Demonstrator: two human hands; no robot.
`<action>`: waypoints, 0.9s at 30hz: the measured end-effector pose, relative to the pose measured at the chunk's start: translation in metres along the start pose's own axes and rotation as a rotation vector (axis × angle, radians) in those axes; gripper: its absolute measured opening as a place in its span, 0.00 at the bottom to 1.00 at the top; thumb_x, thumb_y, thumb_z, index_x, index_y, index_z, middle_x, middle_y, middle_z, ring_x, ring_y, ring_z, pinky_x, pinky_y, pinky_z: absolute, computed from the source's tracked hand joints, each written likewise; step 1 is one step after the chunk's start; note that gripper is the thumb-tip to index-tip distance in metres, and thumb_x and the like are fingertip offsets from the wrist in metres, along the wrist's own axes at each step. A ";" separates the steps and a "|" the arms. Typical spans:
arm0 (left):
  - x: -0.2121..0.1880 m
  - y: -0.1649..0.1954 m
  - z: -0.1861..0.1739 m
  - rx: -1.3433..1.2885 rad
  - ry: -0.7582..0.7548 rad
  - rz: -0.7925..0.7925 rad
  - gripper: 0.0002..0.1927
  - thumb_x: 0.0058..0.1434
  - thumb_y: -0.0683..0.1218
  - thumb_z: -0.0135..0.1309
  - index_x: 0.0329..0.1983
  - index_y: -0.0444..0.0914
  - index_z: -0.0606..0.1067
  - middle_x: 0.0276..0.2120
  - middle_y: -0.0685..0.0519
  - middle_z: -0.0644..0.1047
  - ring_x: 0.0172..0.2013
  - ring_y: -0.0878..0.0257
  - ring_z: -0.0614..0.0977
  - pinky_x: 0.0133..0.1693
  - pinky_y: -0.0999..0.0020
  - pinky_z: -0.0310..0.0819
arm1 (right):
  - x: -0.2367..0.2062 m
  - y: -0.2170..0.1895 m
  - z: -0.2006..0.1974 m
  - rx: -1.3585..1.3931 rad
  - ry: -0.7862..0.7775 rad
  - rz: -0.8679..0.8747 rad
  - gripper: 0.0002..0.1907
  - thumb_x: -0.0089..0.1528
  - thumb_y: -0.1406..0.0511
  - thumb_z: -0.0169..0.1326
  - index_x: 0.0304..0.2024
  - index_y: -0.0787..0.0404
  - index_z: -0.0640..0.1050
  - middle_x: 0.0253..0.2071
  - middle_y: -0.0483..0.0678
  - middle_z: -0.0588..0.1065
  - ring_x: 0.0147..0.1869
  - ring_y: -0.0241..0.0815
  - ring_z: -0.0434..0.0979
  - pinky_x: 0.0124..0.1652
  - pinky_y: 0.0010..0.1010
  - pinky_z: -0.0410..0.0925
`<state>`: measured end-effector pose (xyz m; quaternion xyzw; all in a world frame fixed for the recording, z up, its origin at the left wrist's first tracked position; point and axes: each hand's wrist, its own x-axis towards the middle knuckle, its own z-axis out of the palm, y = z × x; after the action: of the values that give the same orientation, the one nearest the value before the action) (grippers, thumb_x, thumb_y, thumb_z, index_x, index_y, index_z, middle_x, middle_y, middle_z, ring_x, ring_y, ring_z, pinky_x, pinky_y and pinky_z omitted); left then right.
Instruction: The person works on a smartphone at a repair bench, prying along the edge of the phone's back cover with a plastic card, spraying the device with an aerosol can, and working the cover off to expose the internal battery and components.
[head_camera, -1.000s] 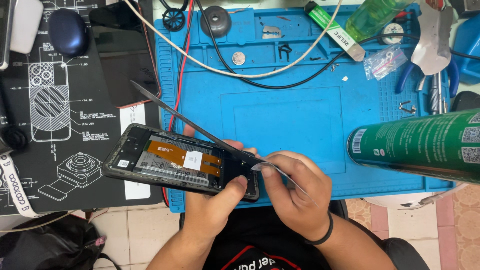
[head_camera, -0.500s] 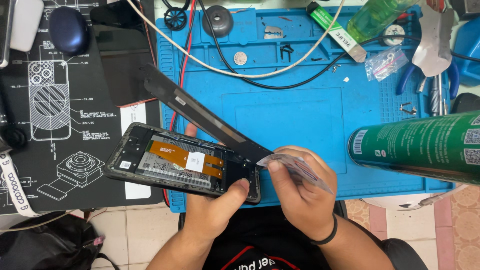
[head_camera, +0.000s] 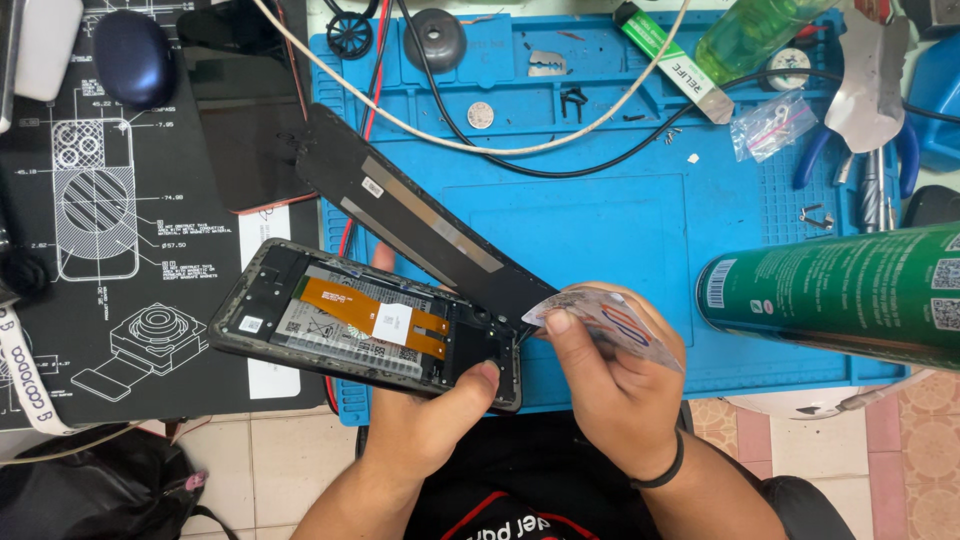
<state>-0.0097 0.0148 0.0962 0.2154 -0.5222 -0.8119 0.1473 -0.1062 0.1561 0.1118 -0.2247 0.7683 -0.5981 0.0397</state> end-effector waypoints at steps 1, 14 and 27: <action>0.000 0.000 -0.001 0.000 0.001 -0.007 0.59 0.52 0.32 0.55 0.81 0.39 0.34 0.48 0.47 0.72 0.40 0.63 0.76 0.42 0.66 0.75 | 0.000 0.000 0.000 0.004 -0.005 0.004 0.06 0.66 0.71 0.57 0.44 0.71 0.79 0.38 0.50 0.80 0.39 0.35 0.82 0.39 0.23 0.74; 0.000 -0.001 -0.004 -0.008 -0.053 0.012 0.59 0.52 0.32 0.54 0.80 0.36 0.32 0.53 0.46 0.71 0.47 0.62 0.76 0.49 0.65 0.75 | 0.000 0.009 -0.003 0.298 -0.016 0.176 0.08 0.68 0.70 0.55 0.44 0.73 0.79 0.41 0.53 0.81 0.43 0.40 0.83 0.44 0.31 0.80; 0.000 -0.003 -0.007 0.018 -0.077 0.031 0.59 0.52 0.32 0.55 0.81 0.36 0.35 0.54 0.45 0.70 0.49 0.60 0.76 0.51 0.63 0.73 | 0.002 0.019 -0.005 0.412 -0.021 0.250 0.09 0.68 0.71 0.55 0.46 0.74 0.78 0.43 0.55 0.80 0.45 0.43 0.83 0.44 0.34 0.80</action>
<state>-0.0061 0.0104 0.0910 0.1775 -0.5378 -0.8126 0.1377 -0.1152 0.1638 0.0955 -0.1210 0.6514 -0.7303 0.1665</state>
